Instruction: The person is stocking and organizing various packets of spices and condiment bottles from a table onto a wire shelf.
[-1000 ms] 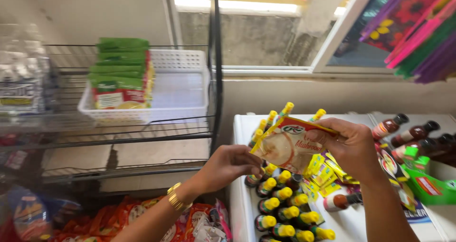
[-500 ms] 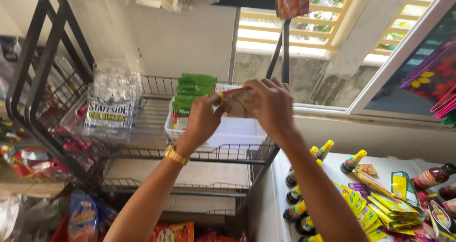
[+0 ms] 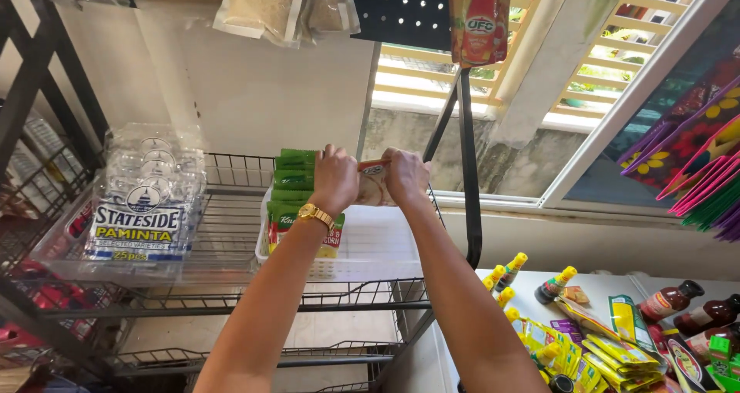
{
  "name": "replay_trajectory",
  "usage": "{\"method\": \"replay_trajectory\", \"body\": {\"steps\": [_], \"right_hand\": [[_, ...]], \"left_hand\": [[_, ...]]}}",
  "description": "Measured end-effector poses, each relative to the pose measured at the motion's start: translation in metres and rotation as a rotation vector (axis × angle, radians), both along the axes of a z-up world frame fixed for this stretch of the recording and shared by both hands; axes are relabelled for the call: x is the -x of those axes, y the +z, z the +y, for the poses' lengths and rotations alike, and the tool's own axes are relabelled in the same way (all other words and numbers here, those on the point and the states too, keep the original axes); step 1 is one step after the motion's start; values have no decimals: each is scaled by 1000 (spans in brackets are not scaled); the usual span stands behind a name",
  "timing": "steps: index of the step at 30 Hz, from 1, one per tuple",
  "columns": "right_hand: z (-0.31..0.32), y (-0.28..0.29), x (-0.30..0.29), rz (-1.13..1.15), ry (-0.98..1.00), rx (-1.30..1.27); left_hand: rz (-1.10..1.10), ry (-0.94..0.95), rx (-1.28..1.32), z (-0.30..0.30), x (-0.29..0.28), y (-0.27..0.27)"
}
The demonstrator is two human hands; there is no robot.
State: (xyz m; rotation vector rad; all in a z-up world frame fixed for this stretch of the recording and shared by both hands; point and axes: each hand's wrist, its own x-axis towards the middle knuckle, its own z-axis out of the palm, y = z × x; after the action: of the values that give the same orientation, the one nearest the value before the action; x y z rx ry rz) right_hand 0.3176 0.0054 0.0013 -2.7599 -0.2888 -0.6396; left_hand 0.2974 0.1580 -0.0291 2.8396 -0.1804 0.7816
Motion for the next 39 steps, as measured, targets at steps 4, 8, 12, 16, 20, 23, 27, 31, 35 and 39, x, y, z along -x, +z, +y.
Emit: {"method": "replay_trajectory", "body": {"steps": [4,8,12,16,20,23,27,31,35,39], "right_hand": [[-3,-27,-20,153,103,-175],[0,-40,-22,-79,249,-214],[5,-22,-5,-186,161,-155],[-1,-48,-36,-92,214,-247],[-7,-70,-63,-19,263,-417],[-1,-51,-41,6,182,-414],[1,-34,-25,-57,42,-331],[1,-29,-17,-37,7,-298],[2,-24,-11,-14,-11,-286],[3,-30,-17,-89,-6,-242]], "left_hand": [[-72,6,21,-2,10,1],[-295,-22,106,1,14,-4],[-337,-57,211,3,14,-2],[-327,-79,245,4,12,-4],[-217,-105,251,5,12,-2],[-189,-125,238,6,13,-5],[-199,-133,245,7,14,-6],[-163,-135,218,8,16,-4],[-153,-129,193,7,15,-5],[-187,-120,193,8,18,-5]]}}
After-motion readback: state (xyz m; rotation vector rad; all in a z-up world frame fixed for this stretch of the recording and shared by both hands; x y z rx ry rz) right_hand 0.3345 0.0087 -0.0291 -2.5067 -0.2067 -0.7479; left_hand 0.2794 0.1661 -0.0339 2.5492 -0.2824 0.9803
